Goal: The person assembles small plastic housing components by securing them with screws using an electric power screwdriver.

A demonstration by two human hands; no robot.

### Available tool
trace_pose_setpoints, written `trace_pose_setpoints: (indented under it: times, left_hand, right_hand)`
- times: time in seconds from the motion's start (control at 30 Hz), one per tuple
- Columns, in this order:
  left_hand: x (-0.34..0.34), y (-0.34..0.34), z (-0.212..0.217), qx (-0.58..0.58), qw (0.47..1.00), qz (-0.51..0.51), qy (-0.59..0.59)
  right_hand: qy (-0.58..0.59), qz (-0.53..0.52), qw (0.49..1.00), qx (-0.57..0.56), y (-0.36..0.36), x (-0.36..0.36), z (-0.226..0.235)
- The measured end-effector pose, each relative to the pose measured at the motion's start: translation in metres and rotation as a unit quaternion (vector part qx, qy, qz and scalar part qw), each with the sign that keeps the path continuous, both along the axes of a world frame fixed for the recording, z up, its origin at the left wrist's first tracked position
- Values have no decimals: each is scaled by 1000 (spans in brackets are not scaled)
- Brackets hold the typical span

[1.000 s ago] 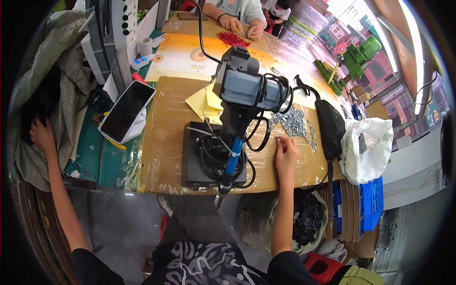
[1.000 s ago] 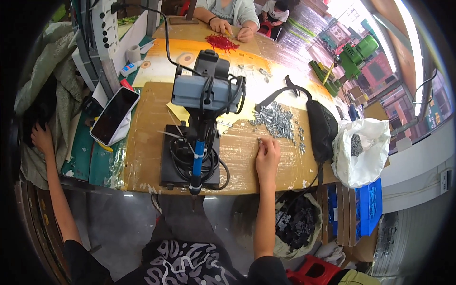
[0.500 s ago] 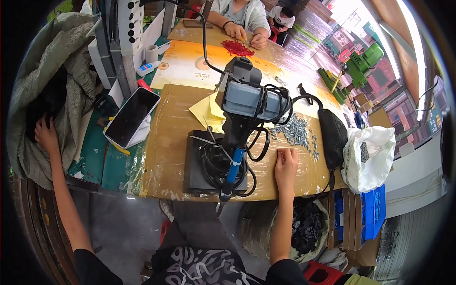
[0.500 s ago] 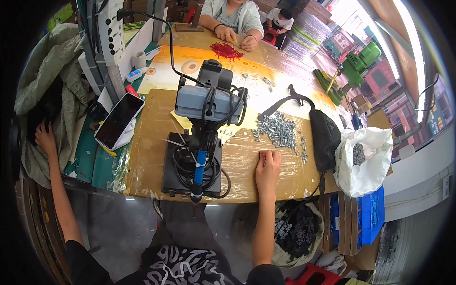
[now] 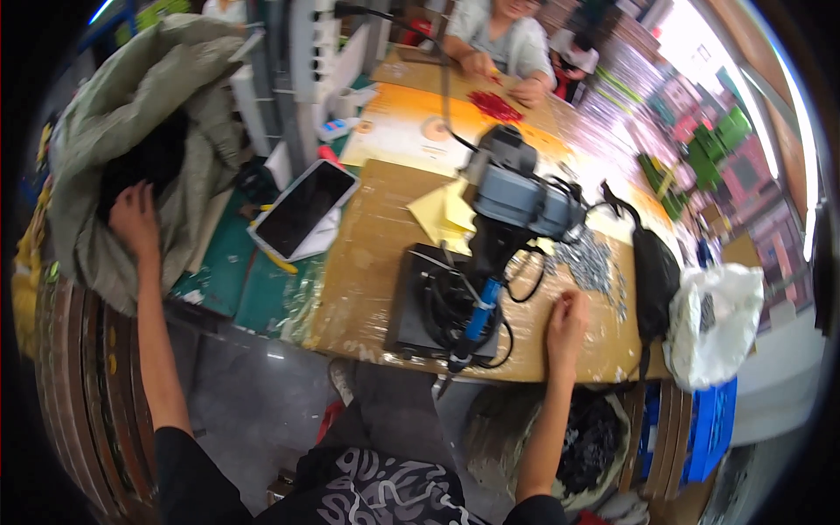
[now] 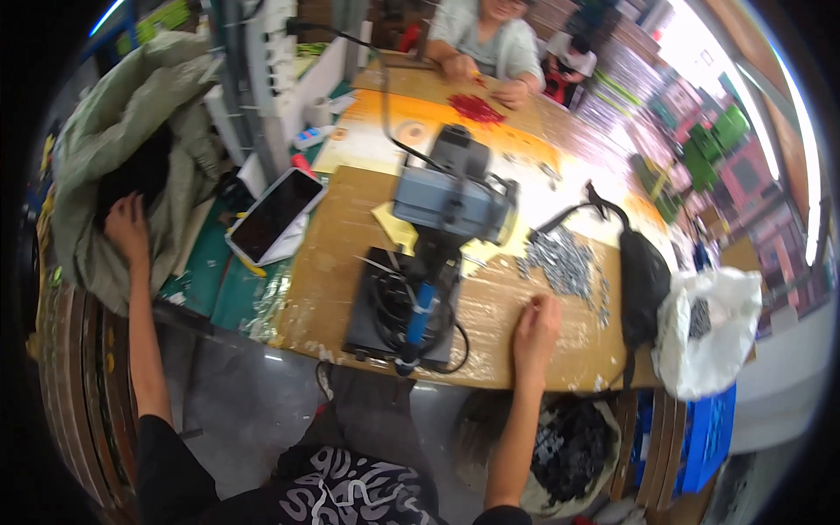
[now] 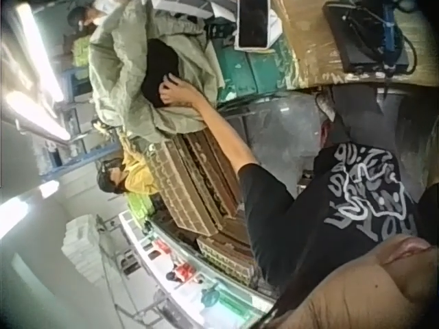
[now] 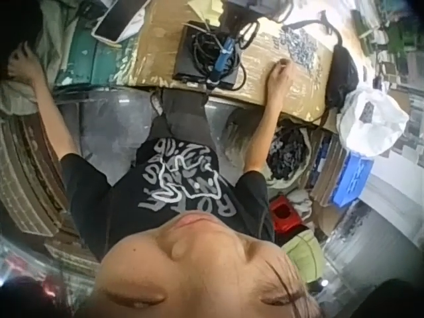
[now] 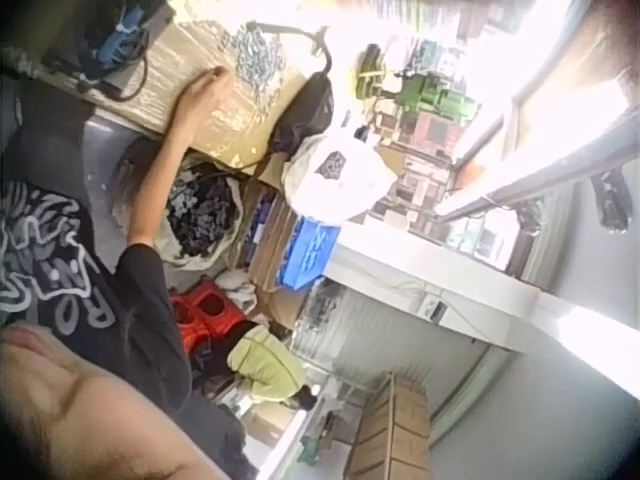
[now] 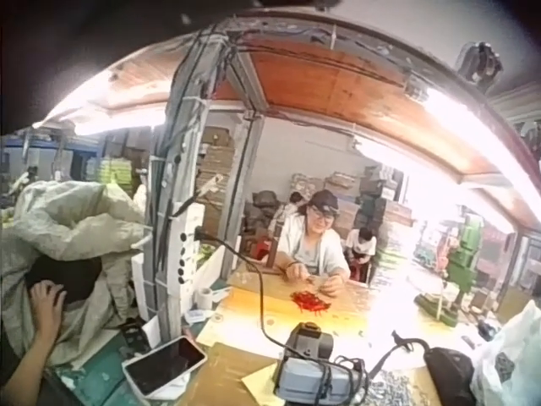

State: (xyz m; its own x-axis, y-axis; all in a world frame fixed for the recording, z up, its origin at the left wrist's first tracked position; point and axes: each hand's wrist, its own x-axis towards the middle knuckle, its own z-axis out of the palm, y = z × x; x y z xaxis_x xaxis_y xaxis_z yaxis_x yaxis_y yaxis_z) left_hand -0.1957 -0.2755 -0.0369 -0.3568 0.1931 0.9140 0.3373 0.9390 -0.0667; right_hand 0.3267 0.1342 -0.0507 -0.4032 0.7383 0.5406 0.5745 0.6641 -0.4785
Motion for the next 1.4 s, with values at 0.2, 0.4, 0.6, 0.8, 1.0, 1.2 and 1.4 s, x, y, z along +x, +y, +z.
trace_pose_setpoints:
  times: [0.2,0.4,0.6,0.8,1.0,1.2,1.4]
  left_hand:
    - [37,-4,26,11,995,-100,-2]
    - [46,-17,42,-29,991,-125,22]
    - [51,13,61,256,931,-246,-81]
    - [30,1,44,445,801,-292,-273]
    - [88,7,38,552,676,-406,-273]
    - [193,21,50,563,635,-449,-281]
    - [301,63,23,525,520,-459,-494]
  right_hand:
    - [5,5,1000,15,-2,13,3]
    - [15,32,999,-26,2,4,-3]
    - [15,32,997,-74,11,13,-5]
    - [2,50,999,-22,9,17,-7]
    - [-3,32,999,-21,2,16,-6]
    - [238,99,947,-193,-5,26,-9]
    - [316,121,907,-252,-85,30,9]
